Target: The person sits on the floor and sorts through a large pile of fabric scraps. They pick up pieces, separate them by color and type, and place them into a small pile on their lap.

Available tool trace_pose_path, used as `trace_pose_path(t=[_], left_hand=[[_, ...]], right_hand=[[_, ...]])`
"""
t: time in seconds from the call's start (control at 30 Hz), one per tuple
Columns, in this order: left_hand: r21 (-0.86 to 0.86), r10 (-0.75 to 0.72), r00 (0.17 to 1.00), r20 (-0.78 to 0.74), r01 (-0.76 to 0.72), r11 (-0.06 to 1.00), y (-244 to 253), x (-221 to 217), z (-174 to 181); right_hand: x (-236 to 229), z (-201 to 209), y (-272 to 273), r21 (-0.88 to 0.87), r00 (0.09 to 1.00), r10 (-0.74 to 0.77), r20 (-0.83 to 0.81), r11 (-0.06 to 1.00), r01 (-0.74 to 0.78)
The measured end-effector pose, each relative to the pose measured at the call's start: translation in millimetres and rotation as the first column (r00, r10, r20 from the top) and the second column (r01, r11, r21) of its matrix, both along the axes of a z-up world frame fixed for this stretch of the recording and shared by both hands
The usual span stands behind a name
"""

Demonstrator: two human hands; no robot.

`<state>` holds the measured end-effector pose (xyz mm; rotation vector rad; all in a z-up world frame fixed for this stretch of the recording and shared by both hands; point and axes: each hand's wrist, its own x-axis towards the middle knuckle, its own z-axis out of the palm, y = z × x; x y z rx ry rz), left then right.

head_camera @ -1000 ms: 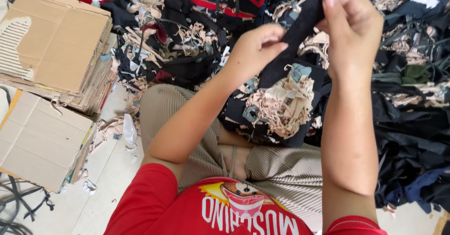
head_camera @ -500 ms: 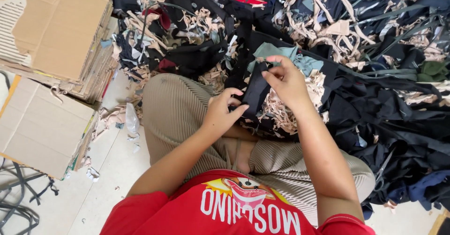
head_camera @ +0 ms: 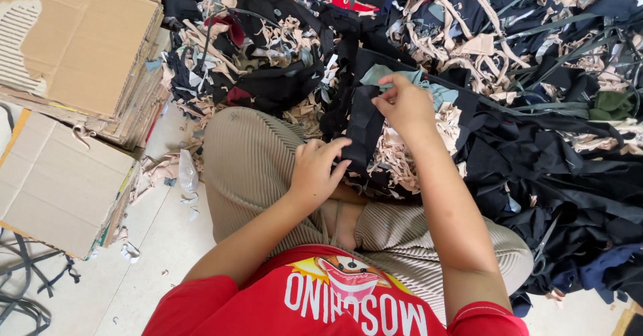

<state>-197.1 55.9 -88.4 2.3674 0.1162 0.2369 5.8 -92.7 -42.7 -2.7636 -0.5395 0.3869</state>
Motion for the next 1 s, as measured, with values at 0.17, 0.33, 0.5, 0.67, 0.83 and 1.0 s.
trace_pose_path(t=[0.17,0.33,0.5,0.67,0.83,1.0], left_hand=[[0.143,0.014,0.966,0.26,-0.053,0.988,-3.4,9.2,23.1],[0.172,-0.136,0.948,0.286,0.089,0.981,-21.3,67.5,-3.4],[0.284,-0.184,0.961,0.205,0.122,0.951,-36.6,93.9,-35.2],[0.303,-0.18,0.959,0.219,0.109,0.947,-32.0,91.4,-37.4],[0.063,-0.201,0.96,0.195,0.192,0.979,-14.9,107.4,25.6],[-0.188,-0.234,0.917,0.323,0.304,0.934,-15.5,163.7,66.3]], right_hand=[[0.0,1.1,-9.1,0.32,0.982,-0.085,0.17,0.947,0.027],[-40.6,18.7,-49.0,0.296,0.918,-0.046,0.393,0.952,-0.079],[-69.1,29.4,-58.5,0.25,0.985,0.146,0.097,0.954,-0.166],[-36.1,2.6,-86.8,0.372,0.97,0.01,0.244,0.922,-0.103],[-11.9,41.4,-87.6,0.681,0.985,-0.168,0.026,0.724,0.105],[16.3,33.0,-91.7,0.885,0.96,-0.084,-0.269,0.371,0.28]])
